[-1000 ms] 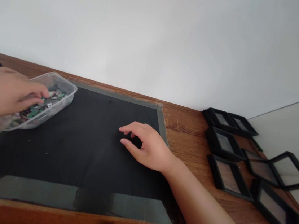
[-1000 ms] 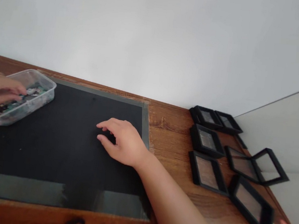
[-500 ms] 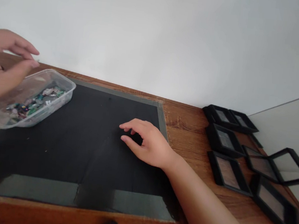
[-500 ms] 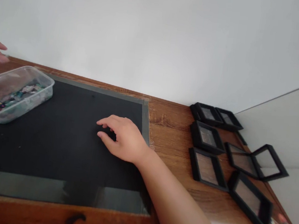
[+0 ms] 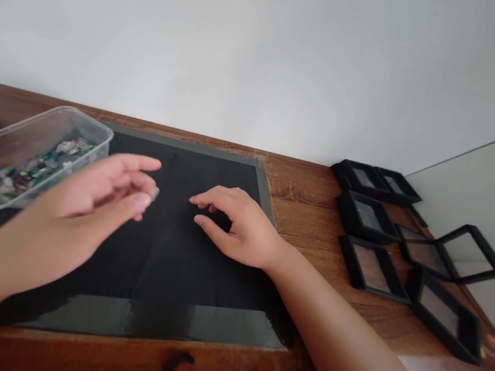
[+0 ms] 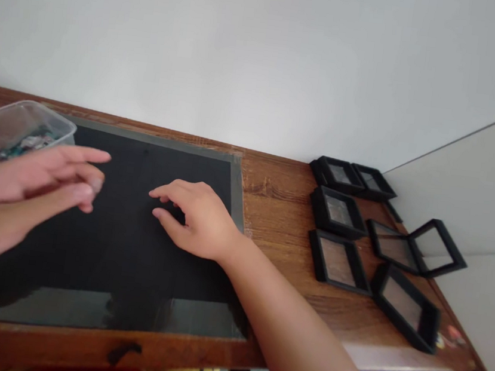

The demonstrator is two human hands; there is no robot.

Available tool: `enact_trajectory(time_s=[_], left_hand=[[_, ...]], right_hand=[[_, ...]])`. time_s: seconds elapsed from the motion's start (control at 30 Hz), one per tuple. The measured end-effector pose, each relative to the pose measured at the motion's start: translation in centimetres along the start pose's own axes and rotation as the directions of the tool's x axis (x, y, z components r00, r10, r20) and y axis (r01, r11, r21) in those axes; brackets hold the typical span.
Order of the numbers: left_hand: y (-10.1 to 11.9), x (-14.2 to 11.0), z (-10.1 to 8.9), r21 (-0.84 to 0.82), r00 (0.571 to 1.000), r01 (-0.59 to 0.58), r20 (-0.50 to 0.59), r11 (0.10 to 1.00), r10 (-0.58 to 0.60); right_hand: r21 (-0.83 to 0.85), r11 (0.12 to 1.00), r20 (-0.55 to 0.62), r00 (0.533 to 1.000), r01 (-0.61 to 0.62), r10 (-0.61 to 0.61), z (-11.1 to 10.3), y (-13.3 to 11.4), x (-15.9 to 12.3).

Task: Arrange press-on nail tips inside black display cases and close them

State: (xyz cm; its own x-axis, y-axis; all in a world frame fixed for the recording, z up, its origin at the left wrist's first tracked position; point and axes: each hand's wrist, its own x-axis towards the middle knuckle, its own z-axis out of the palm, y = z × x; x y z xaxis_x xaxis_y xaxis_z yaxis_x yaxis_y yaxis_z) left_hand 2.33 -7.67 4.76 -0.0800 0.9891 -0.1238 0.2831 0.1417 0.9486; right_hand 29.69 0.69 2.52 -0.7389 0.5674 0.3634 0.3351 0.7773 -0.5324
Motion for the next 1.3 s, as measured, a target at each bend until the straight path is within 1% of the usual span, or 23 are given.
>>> enact_trajectory(time_s=[0.03,0.1,0.17,0.2,0.33,0.47,0.6,0.7,0.77,0.93,1.03,1.1,1.17,1.23,1.3], left_hand=[[-0.2,0.3,1.1,-0.056,0.998,0.036,0.052,0.998,-0.034],[-0.7,0.9,2.8,-0.173,0.982,0.151,0.142,0.973,-0.127],[-1.3,1.2,3.8,-0.248,0.958,0.244,0.213,0.937,-0.193],[-1.5,1.3,4.0,-0.264,0.948,0.27,0.24,0.926,-0.208],[-2.2,1.6,4.2,-0.285,0.924,0.314,0.312,0.906,-0.221],[-2.4,1.9,4.0,-0.299,0.903,0.349,0.362,0.888,-0.233],[-2.3,2.0,4.0,-0.31,0.891,0.341,0.409,0.887,-0.199],[-2.4,1.9,3.9,-0.301,0.881,0.326,0.442,0.896,-0.172],[-2.5,1.8,3.8,-0.307,0.879,0.323,0.448,0.895,-0.164],[-3.0,1.6,3.6,-0.351,0.874,0.348,0.457,0.869,-0.166],[-3.1,1.6,3.7,-0.346,0.874,0.333,0.463,0.877,-0.149],[-3.1,1.4,3.8,-0.342,0.892,0.308,0.429,0.888,-0.144],[-3.2,0.9,4.0,-0.332,0.923,0.265,0.358,0.905,-0.139],[-3.4,0.2,4.2,-0.32,0.956,0.195,0.275,0.927,-0.106],[-3.6,-0.3,4.3,-0.321,0.972,0.125,0.227,0.939,-0.052]], right_hand=[[0.01,1.0,-0.015,1.0,0.01,-0.01,0.0,-0.1,0.0],[0.042,0.998,-0.051,0.998,0.044,-0.042,0.2,-0.2,0.0],[0.088,0.992,-0.087,0.993,0.086,-0.079,0.3,-0.4,0.0],[0.113,0.988,-0.101,0.99,0.106,-0.095,0.4,-0.4,0.0],[0.178,0.973,-0.13,0.984,0.146,-0.123,0.8,-0.6,0.0],[0.172,0.976,-0.127,0.985,0.134,-0.113,1.2,-0.8,0.0],[0.153,0.979,-0.142,0.984,0.132,-0.11,1.4,-0.9,-0.1],[0.183,0.975,-0.124,0.987,0.122,-0.1,1.6,-1.0,-0.2],[0.197,0.973,-0.12,0.988,0.118,-0.095,1.7,-0.9,-0.2],[0.187,0.974,-0.151,0.983,0.129,-0.101,1.7,-1.0,-0.2],[0.189,0.974,-0.145,0.985,0.121,-0.094,1.8,-1.3,-0.2],[0.141,0.98,-0.158,0.98,0.141,-0.118,1.8,-1.4,-0.2],[0.067,0.981,-0.181,0.969,0.184,-0.17,1.9,-1.4,-0.2],[0.012,0.972,-0.203,0.952,0.236,-0.228,2.0,-1.4,-0.2],[0.006,0.963,-0.22,0.94,0.268,-0.26,2.1,-1.3,-0.2]])
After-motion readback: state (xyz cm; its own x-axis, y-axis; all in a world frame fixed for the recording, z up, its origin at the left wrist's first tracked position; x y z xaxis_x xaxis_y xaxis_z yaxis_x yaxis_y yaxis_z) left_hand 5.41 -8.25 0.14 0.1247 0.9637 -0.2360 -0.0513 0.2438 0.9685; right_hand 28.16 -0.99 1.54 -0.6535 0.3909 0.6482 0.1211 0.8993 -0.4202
